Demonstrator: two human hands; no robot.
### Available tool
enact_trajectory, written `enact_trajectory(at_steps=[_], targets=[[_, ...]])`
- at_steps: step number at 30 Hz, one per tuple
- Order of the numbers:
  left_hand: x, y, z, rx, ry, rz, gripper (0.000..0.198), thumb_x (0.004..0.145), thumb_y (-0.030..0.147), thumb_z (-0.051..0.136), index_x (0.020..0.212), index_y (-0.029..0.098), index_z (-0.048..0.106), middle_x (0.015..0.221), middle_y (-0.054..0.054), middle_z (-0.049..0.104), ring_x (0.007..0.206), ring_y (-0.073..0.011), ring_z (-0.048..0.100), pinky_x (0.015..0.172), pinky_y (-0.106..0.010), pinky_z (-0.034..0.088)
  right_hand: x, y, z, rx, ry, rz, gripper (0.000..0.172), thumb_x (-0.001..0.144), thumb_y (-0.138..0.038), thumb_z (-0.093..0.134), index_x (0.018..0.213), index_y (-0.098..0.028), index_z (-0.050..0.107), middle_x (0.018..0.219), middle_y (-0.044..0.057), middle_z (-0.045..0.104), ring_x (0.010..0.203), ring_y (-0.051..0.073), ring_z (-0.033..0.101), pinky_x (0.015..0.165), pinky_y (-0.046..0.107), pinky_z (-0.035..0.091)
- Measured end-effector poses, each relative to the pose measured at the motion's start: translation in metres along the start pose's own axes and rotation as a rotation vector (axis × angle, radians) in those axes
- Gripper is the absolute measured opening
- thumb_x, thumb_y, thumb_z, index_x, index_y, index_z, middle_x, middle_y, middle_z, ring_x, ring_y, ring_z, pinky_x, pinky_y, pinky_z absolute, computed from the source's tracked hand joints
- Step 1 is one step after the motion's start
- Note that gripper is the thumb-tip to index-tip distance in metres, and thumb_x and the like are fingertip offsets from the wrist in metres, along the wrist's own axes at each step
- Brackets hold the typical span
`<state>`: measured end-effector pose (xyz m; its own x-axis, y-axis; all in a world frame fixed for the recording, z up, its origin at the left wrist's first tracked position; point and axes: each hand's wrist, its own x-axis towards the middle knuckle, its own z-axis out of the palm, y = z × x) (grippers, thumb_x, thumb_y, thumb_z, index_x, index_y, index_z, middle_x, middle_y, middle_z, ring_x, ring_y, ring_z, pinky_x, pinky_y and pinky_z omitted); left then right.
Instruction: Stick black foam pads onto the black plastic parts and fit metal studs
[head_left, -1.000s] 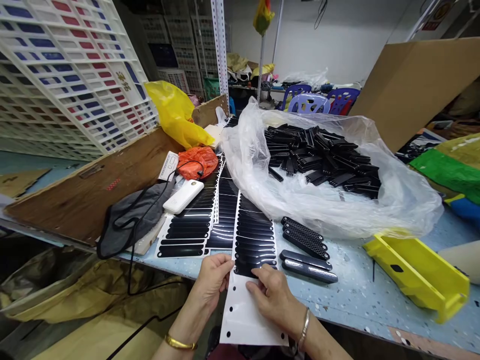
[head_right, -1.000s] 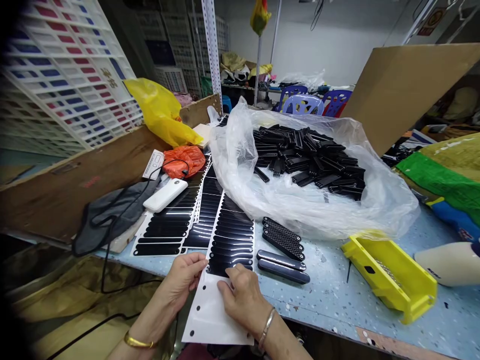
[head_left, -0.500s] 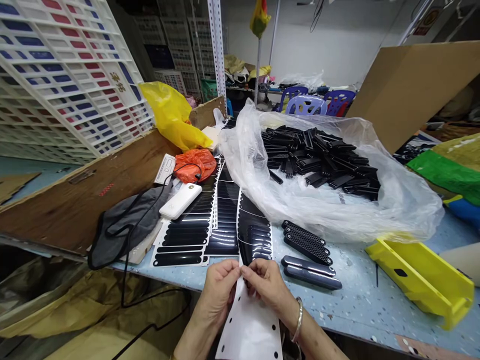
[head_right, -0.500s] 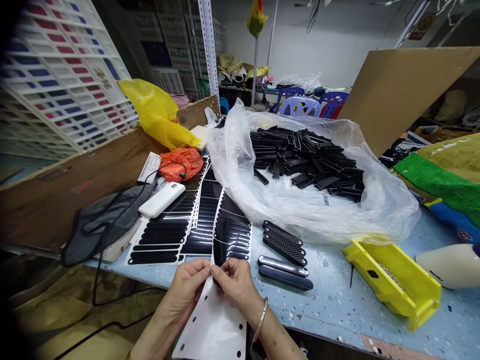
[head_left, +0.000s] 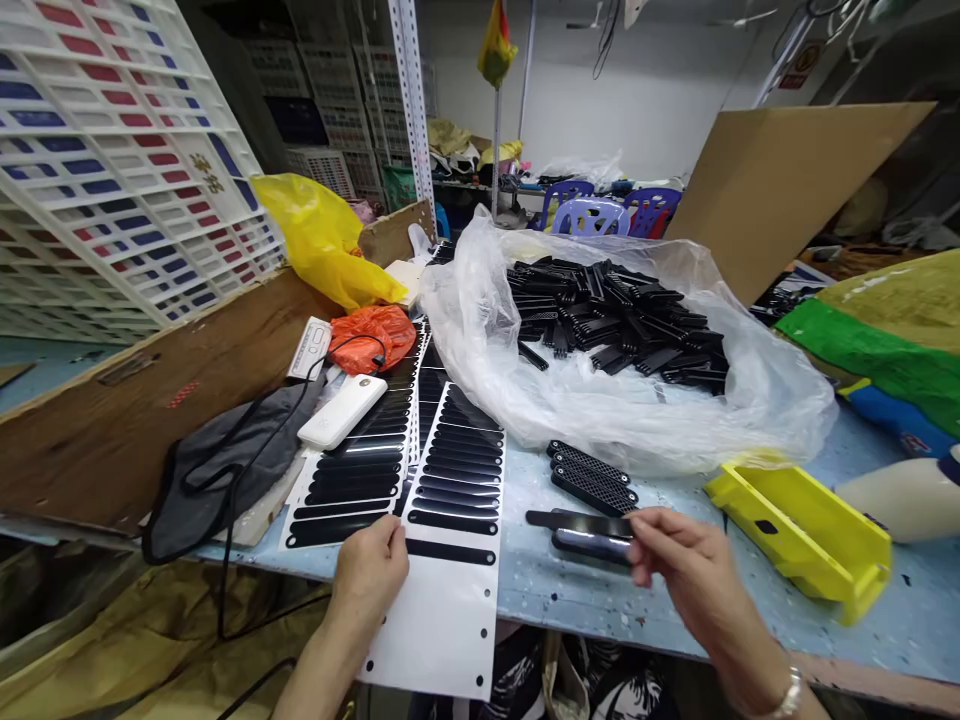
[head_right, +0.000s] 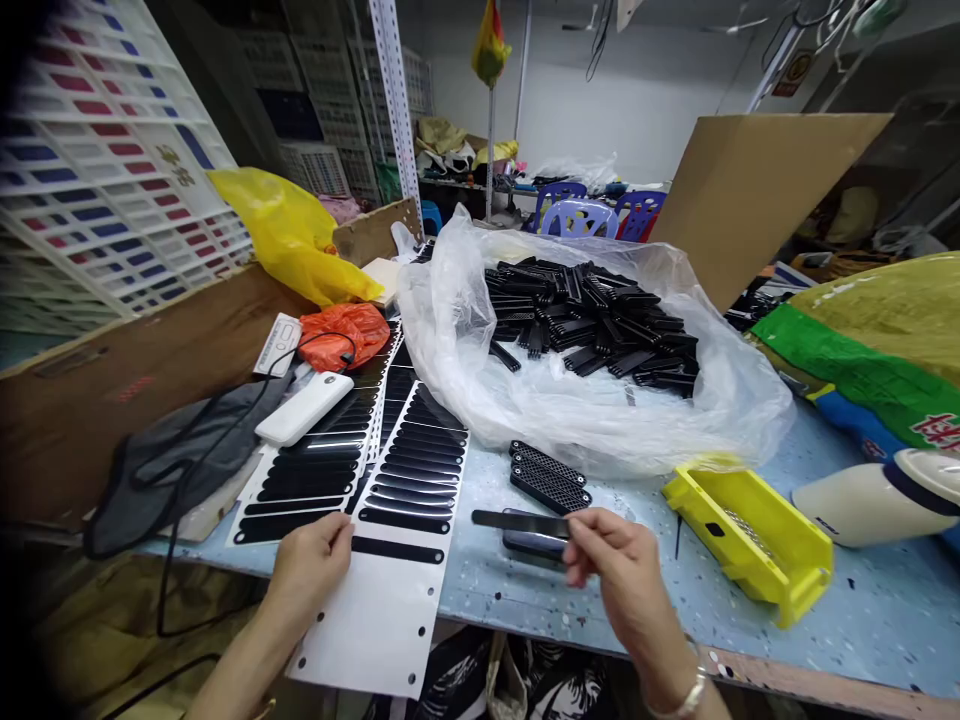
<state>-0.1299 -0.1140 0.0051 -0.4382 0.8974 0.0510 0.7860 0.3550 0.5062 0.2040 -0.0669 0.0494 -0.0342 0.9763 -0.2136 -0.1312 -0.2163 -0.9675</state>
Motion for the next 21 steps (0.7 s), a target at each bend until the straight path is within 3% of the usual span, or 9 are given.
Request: enact_trajectory(at_steps=[2, 5, 8, 11, 14, 17, 21], targets=[[0.000, 0.003, -0.006, 0.014, 0.054, 0.005, 0.018, 0.077, 0.028, 0.051, 0.066, 0.020, 0.063, 0.056, -0.002, 0.059, 0.055, -0.0169, 0.050, 0.056, -0.027, 0.030, -0.004, -0.011, -0.023, 0.002, 0.089, -0.070, 0.030, 0.061, -0.038, 0.085, 0.071, -0.013, 0.071, 0.048, 0.002, 0.062, 0.033, 0.011, 0.054, 0.033, 0.020, 0.042], [-0.008, 0.029, -0.011, -0.194, 0.081, -0.018, 0.022, 0.075, 0.039, 0.058, 0.066, 0.020, 0.064, 0.057, -0.003, 0.060, 0.054, -0.0164, 0.052, 0.055, -0.026, 0.034, -0.012, -0.016, -0.030, -0.004, 0.146, -0.154, 0.028, 0.062, -0.037, 0.084, 0.077, -0.015, 0.074, 0.055, 0.006, 0.067, 0.041, 0.017, 0.062, 0.036, 0.024, 0.050], [-0.020, 0.072, -0.004, -0.657, -0.268, -0.073, 0.042, 0.075, 0.054, 0.057, 0.051, 0.019, 0.057, 0.045, -0.002, 0.054, 0.043, -0.0130, 0.048, 0.045, -0.024, 0.033, -0.021, -0.017, -0.019, -0.033, 0.084, -0.219, 0.025, 0.068, -0.037, 0.081, 0.081, -0.017, 0.075, 0.064, 0.010, 0.073, 0.050, 0.022, 0.068, 0.043, 0.029, 0.057], [-0.029, 0.110, 0.011, -1.019, -0.568, -0.257, 0.048, 0.072, 0.062, 0.058, 0.058, 0.017, 0.059, 0.048, -0.005, 0.061, 0.036, -0.0121, 0.050, 0.036, -0.021, 0.025, -0.032, -0.021, -0.009, -0.078, -0.029, -0.279, 0.020, 0.075, -0.036, 0.076, 0.083, -0.018, 0.076, 0.066, 0.009, 0.074, 0.051, 0.021, 0.069, 0.046, 0.030, 0.059], [-0.032, 0.128, 0.021, -1.168, -0.703, -0.298, 0.041, 0.067, 0.053, 0.069, 0.059, 0.015, 0.058, 0.048, -0.006, 0.062, 0.034, -0.0094, 0.049, 0.034, -0.017, 0.020, -0.042, -0.025, -0.008, -0.145, -0.098, -0.318, 0.020, 0.081, -0.036, 0.070, 0.085, -0.018, 0.075, 0.066, 0.008, 0.074, 0.051, 0.020, 0.068, 0.047, 0.029, 0.059], [-0.029, 0.133, 0.023, -1.255, -0.806, -0.286, 0.033, 0.067, 0.043, 0.075, 0.063, 0.014, 0.058, 0.050, -0.005, 0.064, 0.036, -0.0088, 0.052, 0.033, -0.014, 0.020, -0.046, -0.026, -0.015, -0.187, -0.117, -0.340, 0.019, 0.084, -0.034, 0.066, 0.086, -0.017, 0.074, 0.068, 0.008, 0.074, 0.053, 0.018, 0.068, 0.050, 0.027, 0.059], [-0.025, 0.139, 0.023, -1.295, -0.821, -0.245, 0.028, 0.068, 0.036, 0.077, 0.075, 0.014, 0.062, 0.058, -0.006, 0.068, 0.044, -0.0131, 0.061, 0.033, -0.014, 0.031, -0.046, -0.021, -0.028, -0.180, -0.098, -0.354, 0.015, 0.085, -0.030, 0.066, 0.089, -0.017, 0.074, 0.073, 0.008, 0.074, 0.057, 0.017, 0.069, 0.054, 0.026, 0.060]])
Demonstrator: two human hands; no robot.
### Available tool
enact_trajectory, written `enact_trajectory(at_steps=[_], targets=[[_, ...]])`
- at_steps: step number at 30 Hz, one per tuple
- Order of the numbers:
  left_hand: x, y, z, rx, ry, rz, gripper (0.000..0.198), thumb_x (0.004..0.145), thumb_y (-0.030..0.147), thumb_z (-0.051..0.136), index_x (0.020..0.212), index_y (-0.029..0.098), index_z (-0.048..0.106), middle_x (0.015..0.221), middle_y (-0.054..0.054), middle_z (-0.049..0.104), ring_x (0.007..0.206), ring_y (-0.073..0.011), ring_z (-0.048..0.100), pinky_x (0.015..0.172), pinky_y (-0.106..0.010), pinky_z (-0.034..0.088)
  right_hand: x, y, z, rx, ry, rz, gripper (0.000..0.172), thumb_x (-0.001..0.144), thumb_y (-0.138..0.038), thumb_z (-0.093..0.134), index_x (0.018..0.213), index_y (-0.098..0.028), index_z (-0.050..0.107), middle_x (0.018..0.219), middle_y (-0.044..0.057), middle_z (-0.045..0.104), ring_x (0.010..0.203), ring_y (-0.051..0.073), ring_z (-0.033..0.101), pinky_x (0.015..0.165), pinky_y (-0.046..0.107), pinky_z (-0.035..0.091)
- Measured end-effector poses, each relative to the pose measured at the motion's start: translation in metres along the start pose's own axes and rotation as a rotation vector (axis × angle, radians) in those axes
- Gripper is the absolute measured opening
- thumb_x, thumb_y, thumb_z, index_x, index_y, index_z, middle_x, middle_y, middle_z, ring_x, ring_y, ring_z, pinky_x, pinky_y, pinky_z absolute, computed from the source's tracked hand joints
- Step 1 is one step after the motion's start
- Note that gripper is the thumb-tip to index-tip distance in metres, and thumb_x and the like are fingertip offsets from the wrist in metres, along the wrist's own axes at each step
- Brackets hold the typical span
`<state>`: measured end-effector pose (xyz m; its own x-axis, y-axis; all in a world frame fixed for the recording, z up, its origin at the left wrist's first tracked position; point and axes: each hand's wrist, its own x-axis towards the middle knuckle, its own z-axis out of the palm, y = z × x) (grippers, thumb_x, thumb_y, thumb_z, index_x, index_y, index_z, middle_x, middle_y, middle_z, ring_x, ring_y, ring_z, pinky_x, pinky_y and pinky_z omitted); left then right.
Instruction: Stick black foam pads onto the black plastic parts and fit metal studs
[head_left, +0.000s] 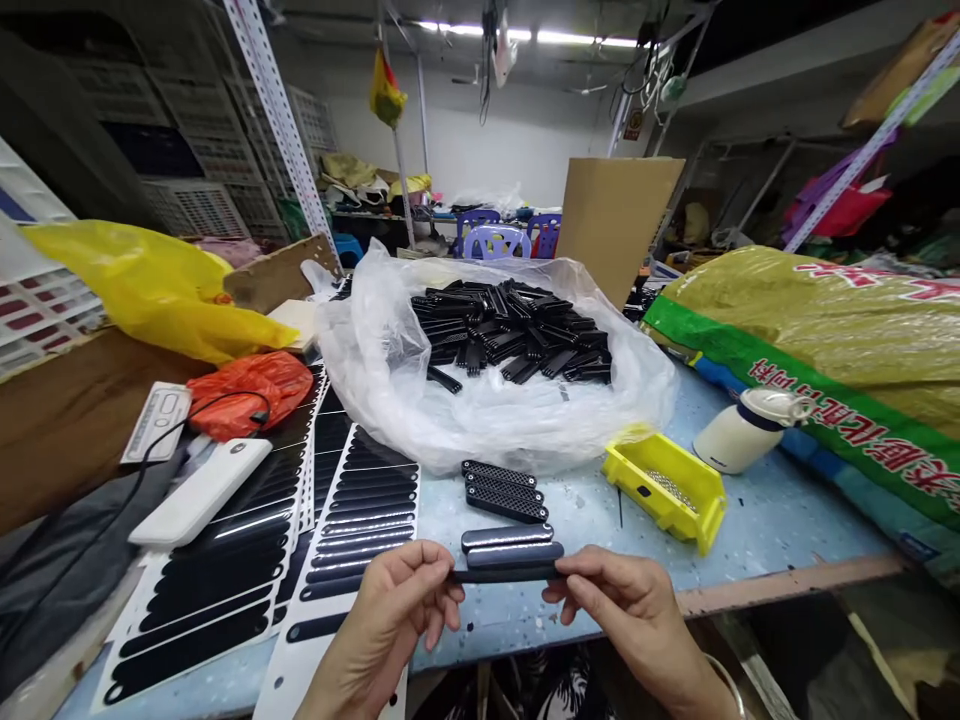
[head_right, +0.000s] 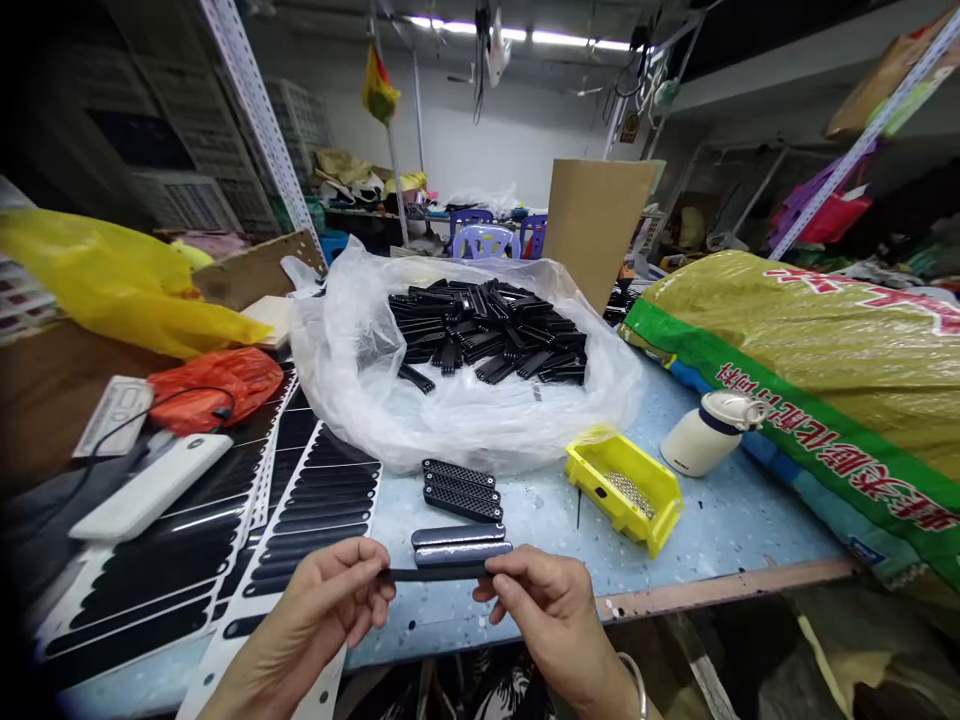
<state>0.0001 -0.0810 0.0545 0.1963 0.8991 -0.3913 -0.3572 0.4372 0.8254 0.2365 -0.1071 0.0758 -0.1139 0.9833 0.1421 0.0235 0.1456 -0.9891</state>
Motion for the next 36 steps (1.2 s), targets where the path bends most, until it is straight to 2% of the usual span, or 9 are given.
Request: enact_trajectory(at_steps=[4, 6, 10, 13, 16, 24, 30, 33, 36], targets=[[0.010, 0.004, 0.007, 0.083, 0.050, 0.088, 0.030, 0.059, 0.030, 0.082, 0.073, 0.012, 0.063, 0.053, -0.005, 0.067, 0.041, -0.0126, 0.059, 0.034, -0.016, 0.036, 0.001, 0.010, -0.019, 0.041, -0.049, 0.048, 0.016, 0.084, -0.029, 0.067, 0.094, -0.018, 0.073, 0.077, 0.009, 0.075, 0.060, 0.019, 0.071, 0.054, 0.029, 0.060], [0.018, 0.007, 0.009, 0.120, 0.089, 0.136, 0.030, 0.059, 0.030, 0.081, 0.072, 0.012, 0.062, 0.052, -0.005, 0.067, 0.041, -0.0126, 0.059, 0.034, -0.016, 0.037, 0.005, 0.013, -0.030, -0.009, 0.002, 0.038, 0.018, 0.084, -0.028, 0.066, 0.098, -0.018, 0.073, 0.082, 0.010, 0.076, 0.064, 0.021, 0.072, 0.052, 0.029, 0.060], [0.031, 0.014, 0.014, 0.179, 0.118, 0.202, 0.026, 0.060, 0.028, 0.078, 0.072, 0.012, 0.061, 0.049, -0.003, 0.065, 0.041, -0.0118, 0.059, 0.036, -0.016, 0.039, 0.021, 0.010, -0.042, -0.419, 0.156, -0.231, 0.016, 0.083, -0.023, 0.066, 0.097, -0.018, 0.073, 0.088, 0.010, 0.075, 0.075, 0.023, 0.072, 0.058, 0.031, 0.059], [0.031, 0.015, 0.023, 0.181, 0.094, 0.208, 0.024, 0.060, 0.026, 0.076, 0.071, 0.013, 0.060, 0.047, -0.001, 0.063, 0.039, -0.0126, 0.058, 0.035, -0.017, 0.040, 0.032, 0.009, -0.037, -0.688, 0.015, -0.484, 0.019, 0.084, -0.018, 0.065, 0.101, -0.017, 0.072, 0.090, 0.011, 0.073, 0.080, 0.023, 0.069, 0.070, 0.035, 0.058], [0.027, 0.009, 0.029, 0.136, 0.100, 0.195, 0.021, 0.061, 0.026, 0.073, 0.070, 0.013, 0.059, 0.048, -0.002, 0.064, 0.037, -0.0121, 0.057, 0.034, -0.017, 0.039, 0.037, 0.017, -0.031, -0.798, -0.176, -0.564, 0.016, 0.089, -0.016, 0.057, 0.097, -0.016, 0.071, 0.081, 0.010, 0.070, 0.073, 0.021, 0.066, 0.066, 0.032, 0.055], [0.026, -0.001, 0.025, 0.117, 0.109, 0.143, 0.025, 0.061, 0.030, 0.072, 0.074, 0.013, 0.059, 0.051, -0.004, 0.066, 0.040, -0.0121, 0.058, 0.036, -0.018, 0.040, 0.038, 0.031, -0.031, -0.829, -0.344, -0.378, 0.016, 0.090, -0.017, 0.053, 0.095, -0.014, 0.068, 0.074, 0.007, 0.062, 0.067, 0.018, 0.060, 0.060, 0.028, 0.049], [0.043, 0.004, 0.024, 0.456, 0.091, 0.155, 0.033, 0.066, 0.040, 0.066, 0.084, 0.014, 0.060, 0.046, -0.001, 0.063, 0.038, -0.0167, 0.058, 0.032, -0.021, 0.034, 0.039, 0.020, -0.034, -0.813, -0.258, -0.356, 0.012, 0.088, -0.016, 0.055, 0.083, -0.014, 0.066, 0.069, 0.005, 0.060, 0.064, 0.017, 0.058, 0.058, 0.027, 0.045], [0.057, 0.007, 0.016, 0.748, 0.169, 0.342, 0.030, 0.073, 0.040, 0.059, 0.090, 0.016, 0.065, 0.053, -0.001, 0.065, 0.043, -0.0161, 0.058, 0.041, -0.024, 0.039, 0.039, 0.018, -0.049, -0.789, -0.173, -0.335, 0.012, 0.087, -0.019, 0.057, 0.082, -0.015, 0.067, 0.067, 0.004, 0.061, 0.062, 0.016, 0.058, 0.057, 0.026, 0.045], [0.077, 0.011, 0.005, 1.162, 0.281, 0.574, 0.023, 0.072, 0.032, 0.063, 0.090, 0.019, 0.069, 0.069, -0.002, 0.070, 0.053, -0.0164, 0.061, 0.058, -0.029, 0.047, 0.043, 0.022, -0.068, -0.726, -0.049, -0.226, 0.012, 0.083, -0.024, 0.062, 0.080, -0.016, 0.070, 0.066, 0.003, 0.064, 0.060, 0.015, 0.059, 0.055, 0.025, 0.045]])
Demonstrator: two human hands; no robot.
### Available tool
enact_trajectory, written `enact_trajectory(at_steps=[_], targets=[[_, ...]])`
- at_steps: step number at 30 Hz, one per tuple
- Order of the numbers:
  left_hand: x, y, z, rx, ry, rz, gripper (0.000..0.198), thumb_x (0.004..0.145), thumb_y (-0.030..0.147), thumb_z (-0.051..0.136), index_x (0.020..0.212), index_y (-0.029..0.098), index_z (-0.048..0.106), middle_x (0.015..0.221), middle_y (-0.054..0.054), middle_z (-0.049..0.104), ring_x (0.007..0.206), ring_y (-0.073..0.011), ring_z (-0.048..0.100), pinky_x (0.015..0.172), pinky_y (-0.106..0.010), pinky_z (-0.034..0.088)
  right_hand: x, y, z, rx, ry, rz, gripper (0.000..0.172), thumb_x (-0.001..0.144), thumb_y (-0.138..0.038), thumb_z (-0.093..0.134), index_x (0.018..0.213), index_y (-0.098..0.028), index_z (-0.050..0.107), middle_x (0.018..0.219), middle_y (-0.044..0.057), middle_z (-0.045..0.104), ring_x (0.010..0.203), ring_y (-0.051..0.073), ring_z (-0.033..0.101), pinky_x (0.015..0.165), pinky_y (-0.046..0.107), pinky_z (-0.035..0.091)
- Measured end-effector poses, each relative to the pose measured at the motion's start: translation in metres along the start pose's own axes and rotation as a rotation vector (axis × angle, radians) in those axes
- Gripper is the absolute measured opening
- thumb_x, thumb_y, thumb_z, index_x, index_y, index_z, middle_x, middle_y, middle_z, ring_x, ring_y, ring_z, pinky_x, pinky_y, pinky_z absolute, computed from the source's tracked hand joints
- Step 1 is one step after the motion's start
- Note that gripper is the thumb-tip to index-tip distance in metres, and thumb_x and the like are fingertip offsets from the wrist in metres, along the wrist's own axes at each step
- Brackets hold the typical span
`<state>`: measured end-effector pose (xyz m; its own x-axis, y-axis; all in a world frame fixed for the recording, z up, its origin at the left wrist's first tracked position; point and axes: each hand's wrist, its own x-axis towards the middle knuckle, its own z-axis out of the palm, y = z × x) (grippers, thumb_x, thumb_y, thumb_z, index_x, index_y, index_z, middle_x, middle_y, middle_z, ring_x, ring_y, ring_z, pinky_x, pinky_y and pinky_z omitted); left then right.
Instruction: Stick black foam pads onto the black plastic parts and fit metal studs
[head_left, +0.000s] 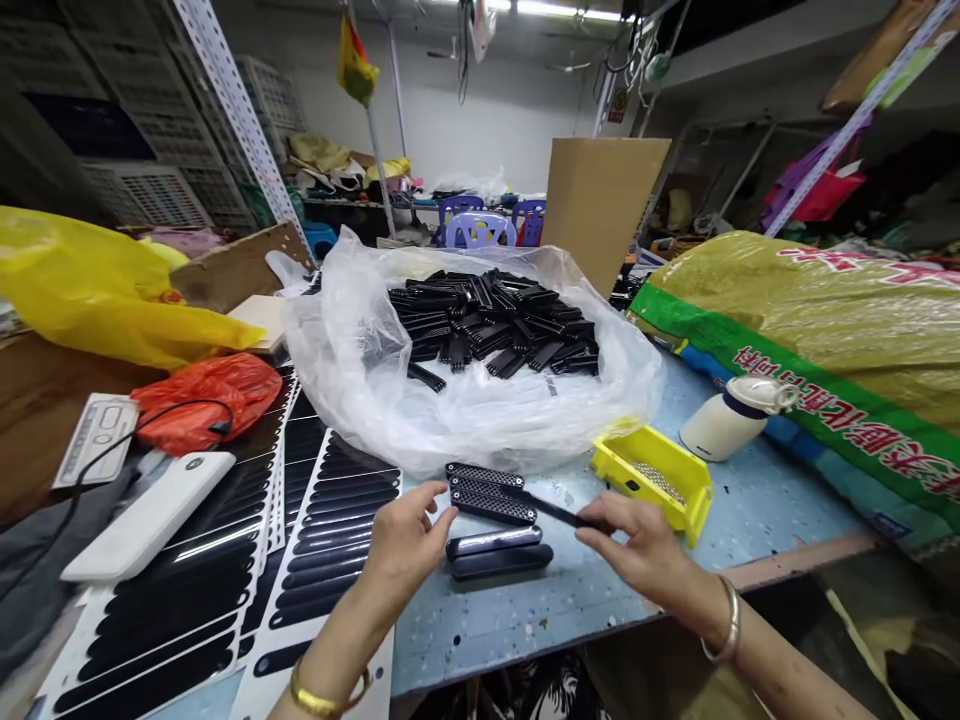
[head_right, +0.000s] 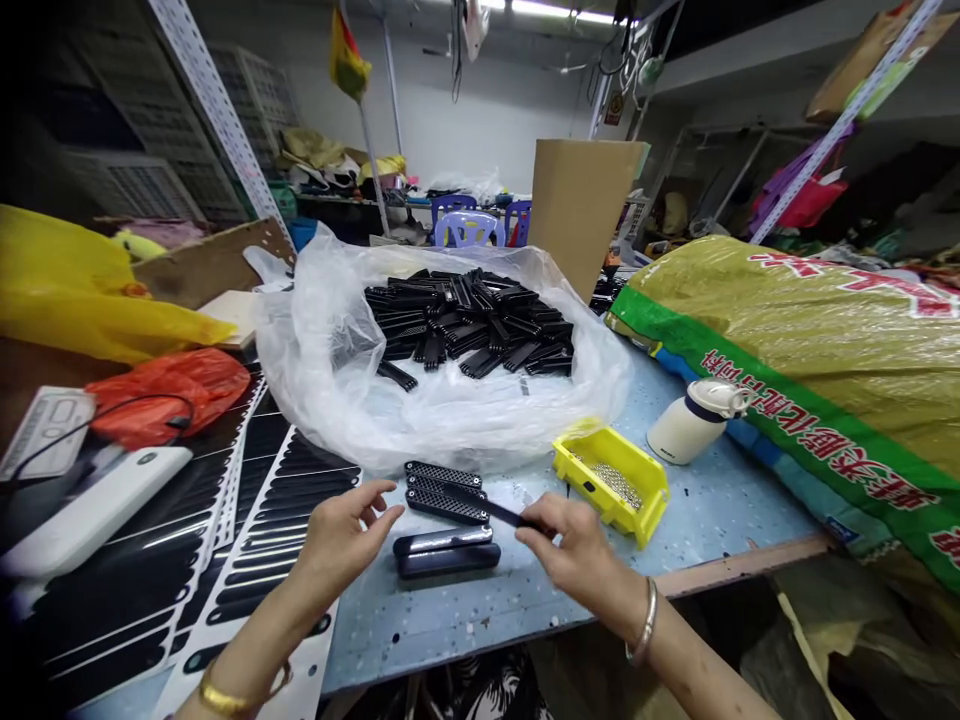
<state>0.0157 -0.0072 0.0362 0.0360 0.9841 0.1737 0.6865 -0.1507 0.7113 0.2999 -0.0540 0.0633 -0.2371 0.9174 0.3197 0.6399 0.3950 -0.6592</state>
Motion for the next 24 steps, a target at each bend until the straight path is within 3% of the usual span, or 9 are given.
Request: enact_trajectory(at_steps=[4, 7, 10, 14, 21, 24], targets=[[0.021, -0.007, 0.010, 0.384, -0.124, 0.132, 0.025, 0.068, 0.034, 0.072, 0.087, 0.020, 0.066, 0.082, -0.005, 0.072, 0.077, -0.0239, 0.066, 0.068, -0.031, 0.046, 0.003, 0.018, 0.004, 0.190, -0.002, 0.244, 0.015, 0.076, -0.031, 0.070, 0.081, -0.018, 0.075, 0.064, 0.003, 0.068, 0.055, 0.015, 0.060, 0.048, 0.023, 0.045], [0.026, -0.002, 0.022, 0.486, -0.213, 0.107, 0.032, 0.070, 0.047, 0.071, 0.085, 0.020, 0.063, 0.084, -0.007, 0.071, 0.080, -0.0261, 0.067, 0.065, -0.029, 0.042, 0.004, 0.023, 0.023, 0.311, -0.059, 0.286, 0.016, 0.075, -0.031, 0.070, 0.081, -0.017, 0.077, 0.069, 0.004, 0.073, 0.060, 0.017, 0.064, 0.053, 0.025, 0.049], [0.027, 0.004, 0.030, 0.494, -0.241, 0.078, 0.038, 0.074, 0.055, 0.066, 0.083, 0.019, 0.059, 0.078, -0.008, 0.069, 0.075, -0.0265, 0.067, 0.060, -0.029, 0.038, 0.007, 0.022, 0.043, 0.315, -0.048, 0.238, 0.012, 0.074, -0.026, 0.070, 0.080, -0.018, 0.077, 0.073, 0.005, 0.074, 0.067, 0.019, 0.066, 0.057, 0.026, 0.050], [0.030, 0.007, 0.033, 0.454, -0.234, 0.060, 0.032, 0.076, 0.050, 0.064, 0.082, 0.020, 0.057, 0.074, -0.006, 0.068, 0.073, -0.0254, 0.066, 0.057, -0.028, 0.033, 0.013, 0.018, 0.059, 0.248, -0.047, 0.214, 0.009, 0.073, -0.017, 0.069, 0.078, -0.019, 0.077, 0.073, 0.004, 0.074, 0.068, 0.018, 0.066, 0.058, 0.025, 0.050], [0.015, -0.008, 0.027, 0.308, -0.155, -0.043, 0.026, 0.076, 0.044, 0.061, 0.067, 0.022, 0.050, 0.060, -0.001, 0.059, 0.061, -0.0197, 0.058, 0.057, -0.026, 0.032, 0.009, 0.011, 0.059, 0.209, -0.104, 0.176, 0.012, 0.073, -0.016, 0.066, 0.079, -0.020, 0.076, 0.073, 0.003, 0.074, 0.068, 0.017, 0.067, 0.061, 0.026, 0.051], [-0.003, -0.014, 0.026, 0.208, -0.200, -0.031, 0.026, 0.081, 0.040, 0.053, 0.063, 0.021, 0.051, 0.056, 0.000, 0.057, 0.056, -0.0169, 0.054, 0.057, -0.026, 0.033, 0.009, 0.020, 0.055, 0.231, -0.046, 0.211, 0.012, 0.075, -0.022, 0.066, 0.080, -0.018, 0.076, 0.073, 0.005, 0.074, 0.067, 0.018, 0.067, 0.058, 0.026, 0.052]])
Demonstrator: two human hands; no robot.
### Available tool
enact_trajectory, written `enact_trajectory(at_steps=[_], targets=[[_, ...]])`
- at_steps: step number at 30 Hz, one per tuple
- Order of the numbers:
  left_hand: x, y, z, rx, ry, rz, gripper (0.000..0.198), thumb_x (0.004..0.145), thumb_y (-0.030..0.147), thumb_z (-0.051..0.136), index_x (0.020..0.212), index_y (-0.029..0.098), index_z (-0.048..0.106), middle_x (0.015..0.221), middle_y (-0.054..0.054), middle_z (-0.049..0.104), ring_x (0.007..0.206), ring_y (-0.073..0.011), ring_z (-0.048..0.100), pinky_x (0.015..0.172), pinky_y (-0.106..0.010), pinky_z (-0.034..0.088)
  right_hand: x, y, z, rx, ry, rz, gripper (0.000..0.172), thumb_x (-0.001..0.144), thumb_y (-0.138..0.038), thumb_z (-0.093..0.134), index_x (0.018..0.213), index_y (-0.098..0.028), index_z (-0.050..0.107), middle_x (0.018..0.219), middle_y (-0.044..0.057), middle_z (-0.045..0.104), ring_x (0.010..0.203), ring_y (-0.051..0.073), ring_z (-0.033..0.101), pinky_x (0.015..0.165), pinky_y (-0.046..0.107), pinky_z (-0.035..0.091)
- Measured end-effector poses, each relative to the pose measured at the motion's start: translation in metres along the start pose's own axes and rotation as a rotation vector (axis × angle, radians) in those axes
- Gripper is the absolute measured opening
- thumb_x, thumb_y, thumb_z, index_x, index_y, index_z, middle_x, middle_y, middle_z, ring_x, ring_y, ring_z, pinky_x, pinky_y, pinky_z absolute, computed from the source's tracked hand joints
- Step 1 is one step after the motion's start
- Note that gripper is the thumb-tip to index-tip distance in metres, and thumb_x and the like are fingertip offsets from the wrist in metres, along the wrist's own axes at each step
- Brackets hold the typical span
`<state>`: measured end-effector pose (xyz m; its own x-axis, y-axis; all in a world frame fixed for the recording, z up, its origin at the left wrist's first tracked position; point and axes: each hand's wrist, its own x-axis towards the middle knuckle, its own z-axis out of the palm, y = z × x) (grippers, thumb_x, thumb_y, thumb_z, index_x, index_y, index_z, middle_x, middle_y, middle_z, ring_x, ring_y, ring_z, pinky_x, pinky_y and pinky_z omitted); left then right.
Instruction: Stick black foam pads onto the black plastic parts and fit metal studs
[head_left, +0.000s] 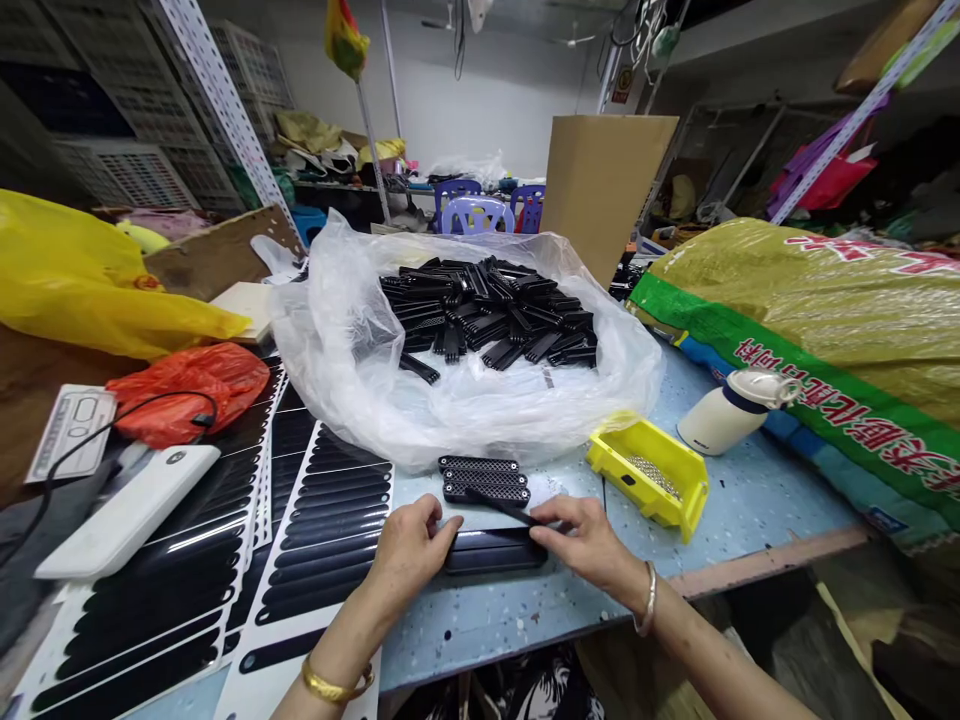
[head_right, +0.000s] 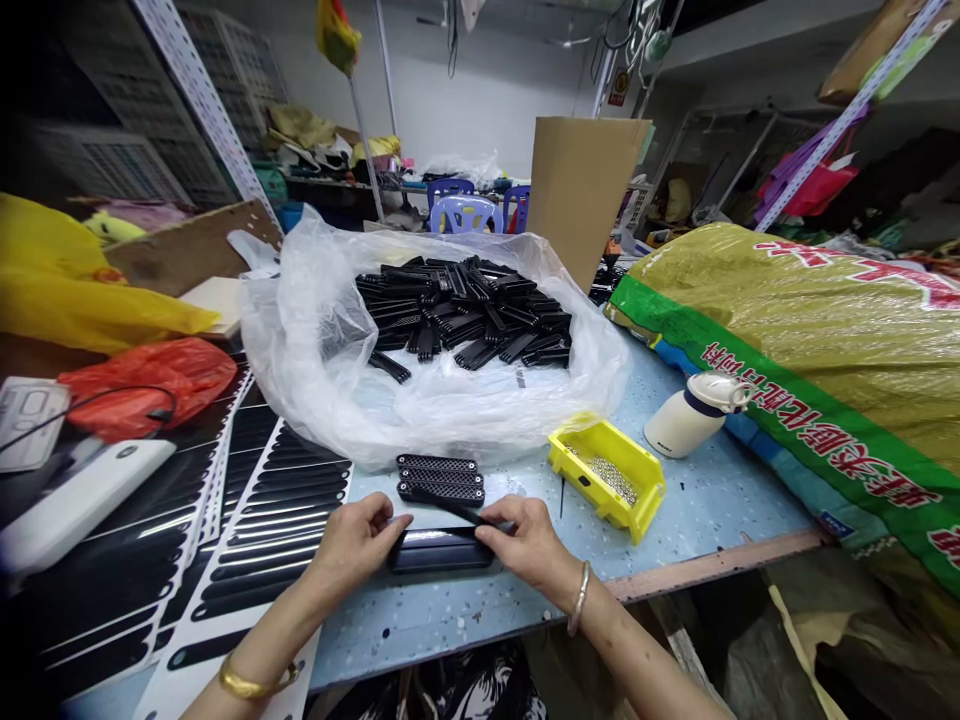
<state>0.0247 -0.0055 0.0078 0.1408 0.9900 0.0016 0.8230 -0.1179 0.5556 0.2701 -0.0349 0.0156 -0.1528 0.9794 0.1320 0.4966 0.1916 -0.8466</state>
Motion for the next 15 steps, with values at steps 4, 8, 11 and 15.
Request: enact_trajectory(at_steps=[4, 8, 11, 15], targets=[[-0.012, -0.002, 0.002, -0.060, -0.092, 0.063, 0.028, 0.083, 0.034, 0.047, 0.059, 0.020, 0.054, 0.052, 0.001, 0.055, 0.053, -0.0149, 0.051, 0.055, -0.025, 0.031, 0.013, 0.012, -0.001, 0.015, 0.126, 0.043, 0.015, 0.074, -0.027, 0.067, 0.081, -0.017, 0.076, 0.074, 0.007, 0.075, 0.065, 0.020, 0.069, 0.058, 0.028, 0.054], [0.001, -0.005, -0.004, -0.091, -0.068, -0.012, 0.019, 0.076, 0.031, 0.057, 0.061, 0.019, 0.059, 0.055, 0.000, 0.058, 0.054, -0.0153, 0.052, 0.056, -0.025, 0.033, 0.025, 0.015, 0.007, -0.022, 0.115, 0.018, 0.015, 0.074, -0.026, 0.066, 0.079, -0.016, 0.076, 0.070, 0.007, 0.075, 0.063, 0.020, 0.069, 0.057, 0.029, 0.054], [0.018, -0.006, -0.008, -0.150, -0.004, -0.108, 0.015, 0.067, 0.020, 0.062, 0.081, 0.016, 0.068, 0.056, 0.002, 0.060, 0.057, -0.0162, 0.055, 0.060, -0.026, 0.036, 0.028, 0.015, 0.011, -0.101, 0.090, -0.044, 0.014, 0.074, -0.025, 0.065, 0.077, -0.017, 0.076, 0.069, 0.006, 0.074, 0.063, 0.019, 0.068, 0.057, 0.028, 0.053], [0.026, -0.006, -0.007, -0.220, -0.044, -0.125, 0.018, 0.062, 0.013, 0.060, 0.076, 0.018, 0.070, 0.049, 0.006, 0.054, 0.052, -0.0129, 0.052, 0.056, -0.023, 0.035, 0.027, 0.012, 0.008, -0.234, 0.014, -0.110, 0.013, 0.074, -0.024, 0.064, 0.079, -0.018, 0.075, 0.072, 0.005, 0.074, 0.065, 0.019, 0.068, 0.056, 0.027, 0.051]])
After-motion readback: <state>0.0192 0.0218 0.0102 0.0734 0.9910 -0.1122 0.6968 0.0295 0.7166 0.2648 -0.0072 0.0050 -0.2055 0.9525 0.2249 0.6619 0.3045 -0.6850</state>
